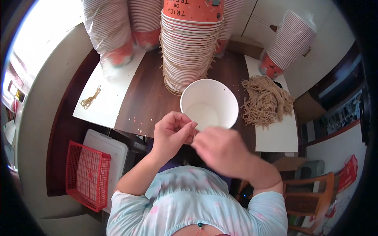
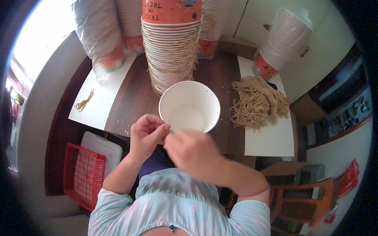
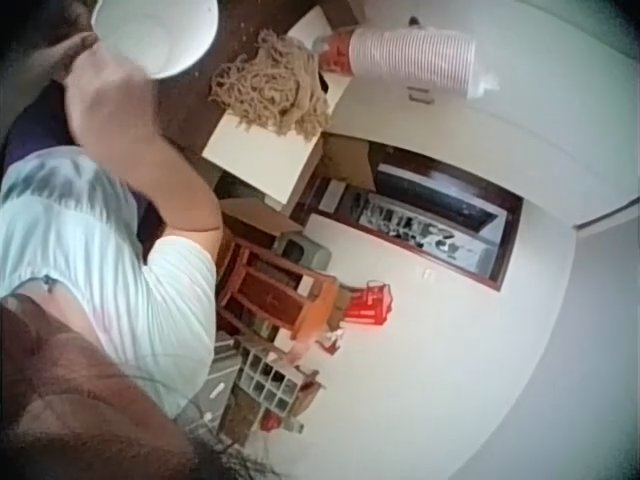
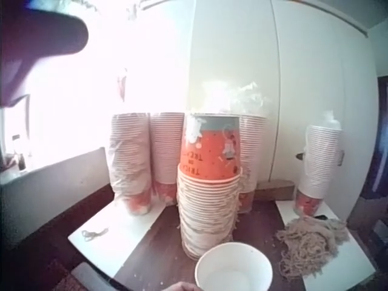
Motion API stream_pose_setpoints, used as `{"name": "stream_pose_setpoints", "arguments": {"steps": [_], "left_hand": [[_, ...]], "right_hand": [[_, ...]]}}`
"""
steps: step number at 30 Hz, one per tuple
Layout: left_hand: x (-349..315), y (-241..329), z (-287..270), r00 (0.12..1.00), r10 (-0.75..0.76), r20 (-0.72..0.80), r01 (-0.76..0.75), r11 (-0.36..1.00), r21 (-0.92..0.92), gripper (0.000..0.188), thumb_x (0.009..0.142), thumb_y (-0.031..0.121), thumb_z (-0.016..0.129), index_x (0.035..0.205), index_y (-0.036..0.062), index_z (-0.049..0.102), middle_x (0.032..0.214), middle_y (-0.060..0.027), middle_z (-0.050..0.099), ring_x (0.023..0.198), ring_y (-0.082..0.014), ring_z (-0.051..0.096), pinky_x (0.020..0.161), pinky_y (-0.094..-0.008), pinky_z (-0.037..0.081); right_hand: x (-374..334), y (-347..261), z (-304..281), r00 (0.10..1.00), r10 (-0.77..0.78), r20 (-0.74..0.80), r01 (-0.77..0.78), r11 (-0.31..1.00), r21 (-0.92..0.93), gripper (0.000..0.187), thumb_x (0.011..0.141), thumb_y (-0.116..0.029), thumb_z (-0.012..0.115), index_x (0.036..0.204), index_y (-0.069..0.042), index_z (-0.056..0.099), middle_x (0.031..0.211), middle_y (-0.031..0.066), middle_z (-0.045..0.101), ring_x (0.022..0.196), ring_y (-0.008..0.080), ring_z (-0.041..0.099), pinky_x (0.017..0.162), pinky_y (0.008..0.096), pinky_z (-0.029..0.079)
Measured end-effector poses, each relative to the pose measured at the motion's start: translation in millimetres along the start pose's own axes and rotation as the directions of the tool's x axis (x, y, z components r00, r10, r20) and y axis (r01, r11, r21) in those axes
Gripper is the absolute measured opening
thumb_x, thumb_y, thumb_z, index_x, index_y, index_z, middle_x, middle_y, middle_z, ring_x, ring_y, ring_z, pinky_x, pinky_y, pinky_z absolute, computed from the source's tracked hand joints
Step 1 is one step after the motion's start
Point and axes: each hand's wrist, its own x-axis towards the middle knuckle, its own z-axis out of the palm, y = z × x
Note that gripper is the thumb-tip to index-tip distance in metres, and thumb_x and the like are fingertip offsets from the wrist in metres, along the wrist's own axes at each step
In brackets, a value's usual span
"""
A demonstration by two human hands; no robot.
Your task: Tying strings to paper buckets and packing them into plastic bags.
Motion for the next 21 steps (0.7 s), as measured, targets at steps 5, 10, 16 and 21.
{"name": "stream_pose_setpoints", "arguments": {"steps": [5, 10, 16, 21], "left_hand": [[-9.0, -5.1, -11.6, 0.986, -0.027, 0.163, 0.015, 0.997, 0.075, 0.010, 0.092, 0.007, 0.060, 0.093, -0.0028, 0.059, 0.082, -0.0062, 0.065, 0.074, -0.0086, 0.062, 0.065, -0.0235, 0.054], [-14.4, -8.2, -16.8, 0.987, -0.055, 0.150, 0.062, 0.997, -0.042, 0.017, 0.096, 0.014, 0.054, 0.104, -0.0013, 0.055, 0.090, -0.0068, 0.065, 0.075, -0.0118, 0.064, 0.066, -0.0240, 0.053], [-16.0, -9.1, -15.5, 0.958, -0.172, 0.228, 0.207, 0.969, -0.136, 0.026, 0.099, 0.022, 0.049, 0.115, 0.0022, 0.051, 0.090, -0.0087, 0.066, 0.074, -0.0137, 0.065, 0.061, -0.0247, 0.052], [-17.5, -8.7, -16.5, 0.967, -0.120, 0.224, 0.150, 0.981, -0.122, 0.028, 0.099, 0.022, 0.049, 0.114, -0.0012, 0.051, 0.095, -0.0068, 0.063, 0.078, -0.0096, 0.062, 0.063, -0.0221, 0.049]], "right_hand": [[-19.0, -25.4, 33.0, 0.990, -0.124, 0.068, 0.134, 0.977, -0.164, 0.009, 0.072, -0.012, 0.059, 0.076, -0.005, 0.056, 0.069, 0.0054, 0.044, 0.066, 0.0213, 0.050, 0.060, 0.0333, 0.040], [-9.9, -11.7, 0.3, 0.948, -0.188, 0.257, 0.117, 0.956, 0.269, 0.019, 0.070, -0.020, 0.071, 0.080, -0.007, 0.063, 0.083, 0.0063, 0.059, 0.077, 0.0227, 0.057, 0.068, 0.0353, 0.044], [2.4, 5.4, -19.1, 0.991, 0.136, 0.001, -0.134, 0.973, 0.189, 0.014, 0.069, -0.015, 0.075, 0.075, -0.007, 0.064, 0.077, 0.0071, 0.059, 0.072, 0.0278, 0.058, 0.070, 0.0376, 0.045], [-5.1, -4.4, 9.5, 0.994, 0.108, -0.003, -0.108, 0.993, -0.048, 0.016, 0.074, -0.016, 0.070, 0.080, -0.006, 0.059, 0.078, 0.0077, 0.055, 0.073, 0.0264, 0.056, 0.069, 0.0390, 0.043]]}}
